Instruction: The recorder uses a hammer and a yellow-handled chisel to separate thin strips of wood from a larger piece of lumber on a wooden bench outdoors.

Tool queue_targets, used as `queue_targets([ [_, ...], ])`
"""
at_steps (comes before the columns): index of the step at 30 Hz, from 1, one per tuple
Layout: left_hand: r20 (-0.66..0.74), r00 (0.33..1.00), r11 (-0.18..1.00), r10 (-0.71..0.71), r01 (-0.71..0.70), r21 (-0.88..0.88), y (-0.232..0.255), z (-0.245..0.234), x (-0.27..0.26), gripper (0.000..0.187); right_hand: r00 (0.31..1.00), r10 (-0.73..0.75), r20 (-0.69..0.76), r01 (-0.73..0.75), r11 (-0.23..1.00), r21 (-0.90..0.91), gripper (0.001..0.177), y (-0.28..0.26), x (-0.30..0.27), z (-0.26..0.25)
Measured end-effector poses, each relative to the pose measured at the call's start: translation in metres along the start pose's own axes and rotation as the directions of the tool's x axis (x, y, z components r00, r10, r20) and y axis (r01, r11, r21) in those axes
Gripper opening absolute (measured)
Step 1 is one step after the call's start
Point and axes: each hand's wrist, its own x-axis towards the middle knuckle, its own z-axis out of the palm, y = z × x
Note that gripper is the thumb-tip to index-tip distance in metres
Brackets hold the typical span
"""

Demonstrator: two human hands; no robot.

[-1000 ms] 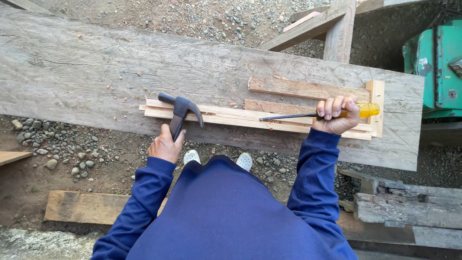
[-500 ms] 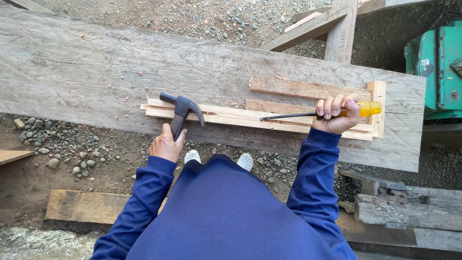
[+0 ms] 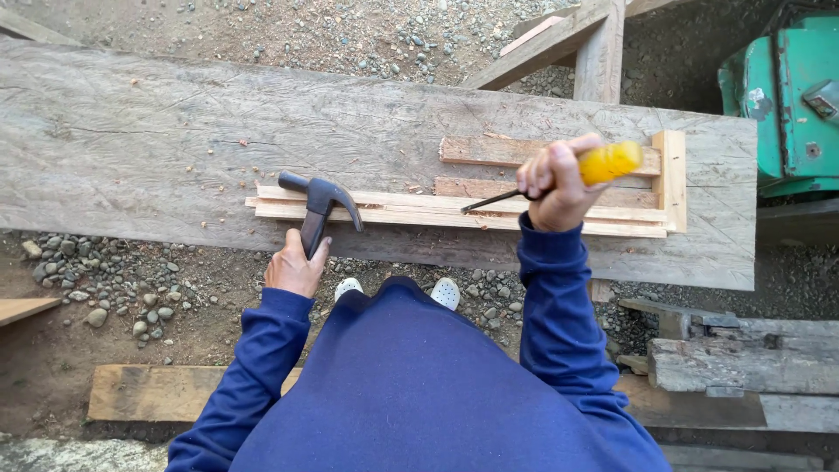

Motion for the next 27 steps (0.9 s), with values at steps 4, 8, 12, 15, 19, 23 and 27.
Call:
queue_targets([
  [4,-0.023,0.999,0.998,0.044,-0.045,-0.034,0.012,-0.026,0.0,0.051,1.0,0.013,0.001,-0.013,0.999,-0.044,0.018,0.003,-0.001,0.022],
  [8,-0.081,0.982,0.967,0.169,-0.181,-0.18,0.049,-0.074,0.004,0.047,0.996,0.091,0.022,-0.087,0.986,-0.14,0.019,0.009,-0.009,0.047],
  [12,-0.165,0.938,0.906,0.305,-0.339,-0.255,0.118,-0.147,-0.007,0.038,0.981,0.155,0.116,-0.101,0.922,-0.374,0.023,0.012,-0.011,0.064],
  [15,-0.229,0.892,0.85,0.389,-0.443,-0.285,0.14,-0.172,-0.007,0.035,0.961,0.206,0.186,-0.099,0.881,-0.462,0.03,0.012,-0.002,0.062],
  [19,-0.302,0.815,0.78,0.494,-0.569,-0.261,0.158,-0.186,-0.016,0.034,0.929,0.241,0.281,-0.092,0.886,-0.455,0.032,0.007,0.002,0.061],
  [23,-0.287,0.807,0.769,0.516,-0.584,-0.26,0.172,-0.188,-0.028,0.031,0.906,0.242,0.347,-0.066,0.891,-0.449,0.035,0.007,0.001,0.061],
  [27,-0.24,0.815,0.781,0.528,-0.576,-0.242,0.177,-0.188,-0.034,0.033,0.881,0.302,0.363,-0.156,0.911,-0.381,0.035,0.01,0.003,0.059],
])
